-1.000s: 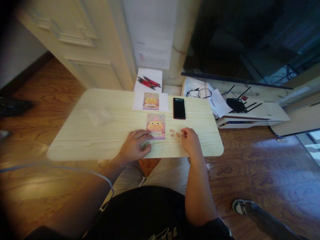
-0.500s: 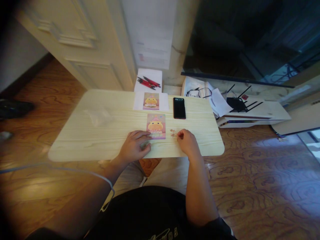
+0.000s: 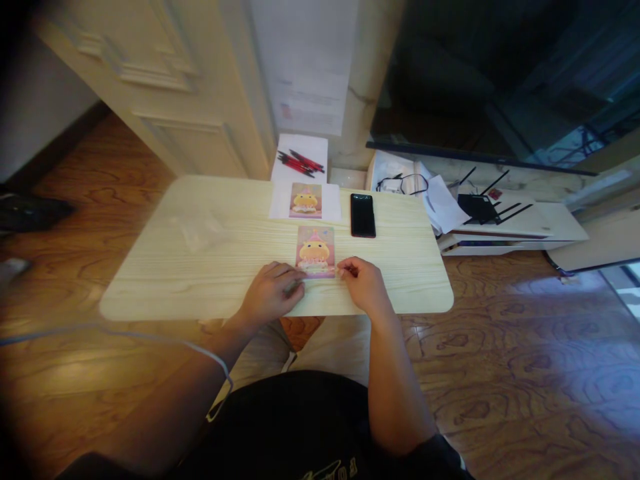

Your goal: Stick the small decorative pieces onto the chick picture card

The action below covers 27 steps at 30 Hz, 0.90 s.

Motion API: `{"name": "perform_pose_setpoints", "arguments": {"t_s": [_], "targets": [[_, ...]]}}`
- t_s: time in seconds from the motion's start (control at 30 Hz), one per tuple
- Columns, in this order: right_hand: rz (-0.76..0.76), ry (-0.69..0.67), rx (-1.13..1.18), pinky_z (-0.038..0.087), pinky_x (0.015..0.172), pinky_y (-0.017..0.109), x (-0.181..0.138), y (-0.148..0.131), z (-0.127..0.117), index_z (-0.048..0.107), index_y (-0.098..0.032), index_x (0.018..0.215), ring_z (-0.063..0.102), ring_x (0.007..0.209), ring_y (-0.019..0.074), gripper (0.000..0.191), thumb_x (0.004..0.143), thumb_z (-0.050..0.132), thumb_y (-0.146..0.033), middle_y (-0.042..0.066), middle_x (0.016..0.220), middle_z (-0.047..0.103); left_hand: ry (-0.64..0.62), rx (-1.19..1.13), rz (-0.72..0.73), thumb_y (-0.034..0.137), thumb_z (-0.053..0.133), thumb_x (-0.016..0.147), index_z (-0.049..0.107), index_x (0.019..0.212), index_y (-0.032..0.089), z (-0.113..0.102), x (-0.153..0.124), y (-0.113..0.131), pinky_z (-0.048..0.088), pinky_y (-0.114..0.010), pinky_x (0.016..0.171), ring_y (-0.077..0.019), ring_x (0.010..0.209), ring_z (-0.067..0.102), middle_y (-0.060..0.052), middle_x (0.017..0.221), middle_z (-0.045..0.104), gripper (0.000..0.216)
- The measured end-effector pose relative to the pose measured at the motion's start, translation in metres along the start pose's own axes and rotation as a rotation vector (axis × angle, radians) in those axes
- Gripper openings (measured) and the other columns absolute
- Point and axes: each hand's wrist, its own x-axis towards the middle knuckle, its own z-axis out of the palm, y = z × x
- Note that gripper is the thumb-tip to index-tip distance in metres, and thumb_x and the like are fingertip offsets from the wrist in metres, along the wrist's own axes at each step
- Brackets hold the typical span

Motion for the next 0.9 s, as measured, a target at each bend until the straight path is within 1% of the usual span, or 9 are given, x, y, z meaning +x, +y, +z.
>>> {"name": "perform_pose_setpoints", "arguments": {"t_s": [0.13, 0.33, 0.5, 0.9], "targets": [[-0.018, -0.014, -0.009, 0.055, 0.082, 0.03, 0.001, -0.007, 0.01, 0.072, -0.021, 0.095, 0.071, 0.085, 0.0175, 0.012, 0.087, 0.069, -0.028, 0.003, 0.094, 0.078, 0.007, 0.004, 0.01, 0.033, 0.056, 0.095, 0.075, 0.111, 0.024, -0.001, 0.0, 0.001, 0.049, -0.043, 0.09, -0.0239, 0.098, 0.061, -0.008, 0.104, 0.068, 0.027], [-0.06, -0.014, -0.101, 0.054, 0.08, 0.029, 0.007, -0.015, 0.016, 0.073, -0.022, 0.098, 0.07, 0.084, 0.016, 0.011, 0.088, 0.069, -0.024, 0.001, 0.094, 0.078, -0.003, -0.012, 0.024, 0.033, 0.058, 0.093, 0.073, 0.119, 0.027, -0.006, 0.001, 0.006, 0.048, -0.044, 0.093, -0.0255, 0.107, 0.06, -0.008, 0.115, 0.067, 0.03], [-0.057, -0.024, -0.128, 0.054, 0.082, 0.027, 0.011, -0.02, 0.019, 0.073, -0.021, 0.098, 0.07, 0.085, 0.0149, 0.012, 0.087, 0.069, -0.019, 0.001, 0.095, 0.077, -0.02, 0.012, 0.027, 0.033, 0.059, 0.093, 0.073, 0.118, 0.026, -0.007, 0.002, 0.008, 0.047, -0.045, 0.094, -0.0266, 0.11, 0.059, -0.008, 0.118, 0.066, 0.03], [-0.09, -0.011, -0.136, 0.056, 0.082, 0.03, 0.017, -0.011, 0.024, 0.074, -0.024, 0.095, 0.072, 0.086, 0.0169, 0.013, 0.086, 0.072, -0.015, 0.0, 0.094, 0.078, -0.032, 0.029, 0.02, 0.032, 0.06, 0.092, 0.072, 0.119, 0.027, -0.006, 0.001, 0.008, 0.046, -0.047, 0.094, -0.0274, 0.111, 0.058, -0.007, 0.121, 0.067, 0.031]]}}
